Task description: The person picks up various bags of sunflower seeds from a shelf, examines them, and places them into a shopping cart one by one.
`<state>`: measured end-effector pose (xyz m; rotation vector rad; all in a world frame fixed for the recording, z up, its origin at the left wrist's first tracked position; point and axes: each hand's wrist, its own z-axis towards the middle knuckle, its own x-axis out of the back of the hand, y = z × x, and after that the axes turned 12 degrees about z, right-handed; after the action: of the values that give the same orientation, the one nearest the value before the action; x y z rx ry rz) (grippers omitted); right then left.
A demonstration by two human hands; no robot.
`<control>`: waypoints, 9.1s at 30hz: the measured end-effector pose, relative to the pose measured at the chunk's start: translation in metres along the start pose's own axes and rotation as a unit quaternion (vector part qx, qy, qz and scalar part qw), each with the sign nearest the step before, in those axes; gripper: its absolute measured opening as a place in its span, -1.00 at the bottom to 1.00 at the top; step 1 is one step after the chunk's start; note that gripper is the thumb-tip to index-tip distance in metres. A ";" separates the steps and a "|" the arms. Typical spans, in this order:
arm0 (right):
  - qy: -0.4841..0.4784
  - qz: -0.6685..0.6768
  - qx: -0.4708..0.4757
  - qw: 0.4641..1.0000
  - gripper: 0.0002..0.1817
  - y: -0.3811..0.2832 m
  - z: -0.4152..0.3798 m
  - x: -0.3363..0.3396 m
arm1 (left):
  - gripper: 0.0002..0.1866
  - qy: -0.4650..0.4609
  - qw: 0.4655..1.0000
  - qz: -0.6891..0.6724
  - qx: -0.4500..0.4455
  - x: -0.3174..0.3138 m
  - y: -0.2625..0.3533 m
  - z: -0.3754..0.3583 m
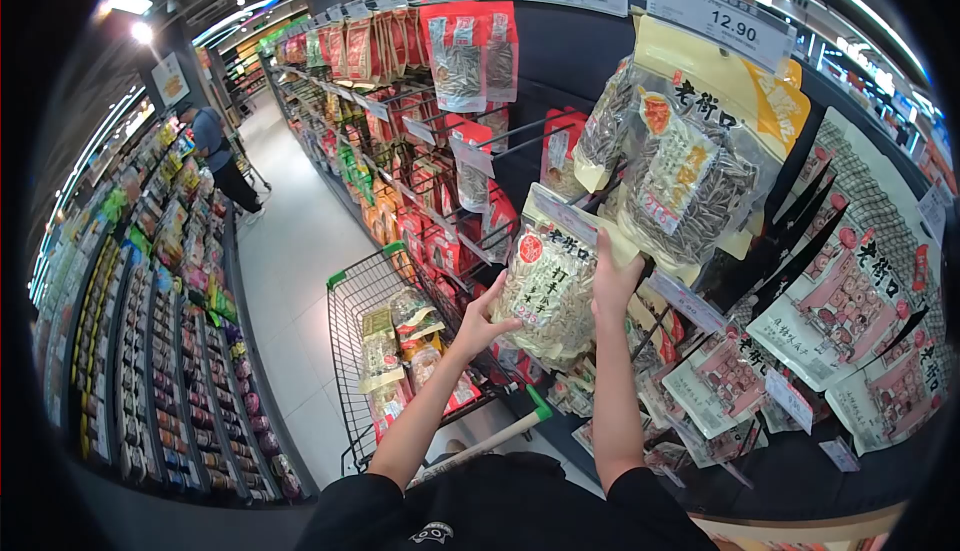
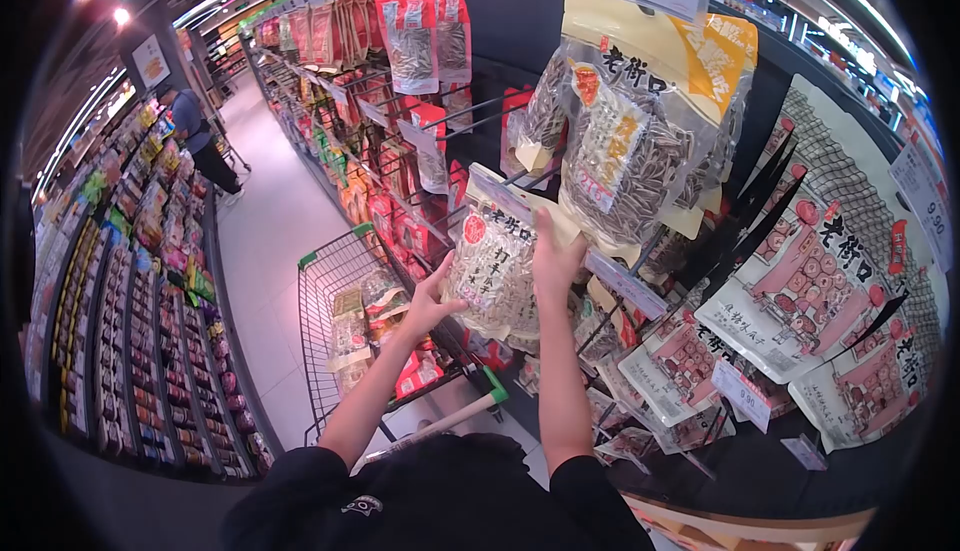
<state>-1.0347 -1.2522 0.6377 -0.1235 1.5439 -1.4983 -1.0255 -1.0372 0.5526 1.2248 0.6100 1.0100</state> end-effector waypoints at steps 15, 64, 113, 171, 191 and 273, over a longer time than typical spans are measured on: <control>0.047 -0.272 0.223 0.935 -0.70 -0.020 -0.010 -0.027 | -0.03 -0.047 0.998 0.020 -0.040 0.040 -0.007 0.014; 0.203 -0.303 0.275 0.890 -0.58 0.030 0.026 0.008 | -0.79 0.445 0.707 -0.253 0.488 0.436 -0.417 -0.230; -0.353 -0.058 -0.151 0.922 -0.35 0.183 -0.197 -0.162 | -0.90 -0.058 0.722 0.580 -0.371 0.285 0.101 0.023; -0.004 -0.073 0.026 0.997 -0.56 0.055 -0.036 0.021 | -0.10 -0.096 0.981 0.084 -0.147 -0.019 0.037 0.207; 0.116 -0.183 0.036 0.976 -0.25 0.089 0.006 0.056 | -0.68 -0.223 0.957 0.156 0.101 -0.020 -0.069 0.166; -0.649 -0.552 -0.260 0.455 -0.27 0.360 -0.240 -0.187 | -0.48 0.355 0.778 -0.061 0.514 0.491 -0.609 -0.022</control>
<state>-0.9055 -0.8696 0.3946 -2.3983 0.2975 -0.9226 -0.6393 -0.6043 0.0282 1.6672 2.0110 1.0252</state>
